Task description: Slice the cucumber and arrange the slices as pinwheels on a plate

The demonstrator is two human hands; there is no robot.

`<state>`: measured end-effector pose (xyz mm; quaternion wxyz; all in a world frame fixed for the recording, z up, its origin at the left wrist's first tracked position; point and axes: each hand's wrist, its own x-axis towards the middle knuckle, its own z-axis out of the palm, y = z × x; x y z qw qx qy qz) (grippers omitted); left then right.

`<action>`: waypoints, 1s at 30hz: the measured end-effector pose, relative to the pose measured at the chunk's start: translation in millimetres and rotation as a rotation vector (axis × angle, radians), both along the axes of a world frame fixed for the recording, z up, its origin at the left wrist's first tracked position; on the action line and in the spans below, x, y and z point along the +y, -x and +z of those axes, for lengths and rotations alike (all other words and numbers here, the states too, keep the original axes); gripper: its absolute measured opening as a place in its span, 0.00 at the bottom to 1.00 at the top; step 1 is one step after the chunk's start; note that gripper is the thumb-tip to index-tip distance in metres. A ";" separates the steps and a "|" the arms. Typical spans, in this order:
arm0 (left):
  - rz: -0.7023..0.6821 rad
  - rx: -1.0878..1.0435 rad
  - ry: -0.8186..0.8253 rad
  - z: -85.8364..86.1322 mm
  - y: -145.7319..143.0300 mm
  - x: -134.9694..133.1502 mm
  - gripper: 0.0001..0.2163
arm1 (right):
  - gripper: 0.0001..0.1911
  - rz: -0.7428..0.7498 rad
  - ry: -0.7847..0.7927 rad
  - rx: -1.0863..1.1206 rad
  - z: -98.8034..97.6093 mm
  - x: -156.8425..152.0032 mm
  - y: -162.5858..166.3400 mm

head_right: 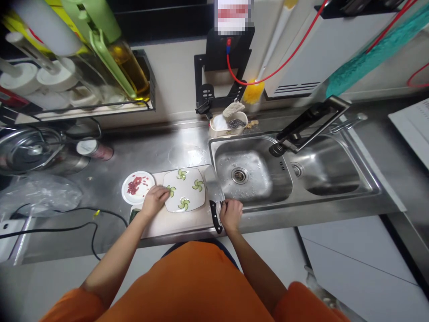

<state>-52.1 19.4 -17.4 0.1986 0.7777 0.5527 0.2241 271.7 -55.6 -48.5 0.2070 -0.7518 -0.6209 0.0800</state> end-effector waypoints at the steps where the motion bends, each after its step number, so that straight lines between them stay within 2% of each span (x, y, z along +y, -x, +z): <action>1: -0.001 -0.003 -0.003 0.4 0.0 0.0 0.10 | 0.07 0.002 -0.002 0.001 -0.8 -0.1 -0.2; 10: -0.039 -0.045 -0.032 0.4 2.5 -0.6 0.09 | 0.06 0.006 -0.010 0.006 -0.4 0.3 0.4; 24: 0.014 -0.053 -0.014 5.8 1.2 0.6 0.09 | 0.06 -0.008 -0.002 0.005 2.8 0.2 1.6; 30: 0.170 0.000 0.005 14.0 17.3 -8.0 0.10 | 0.06 0.010 -0.021 0.022 2.7 0.5 -0.6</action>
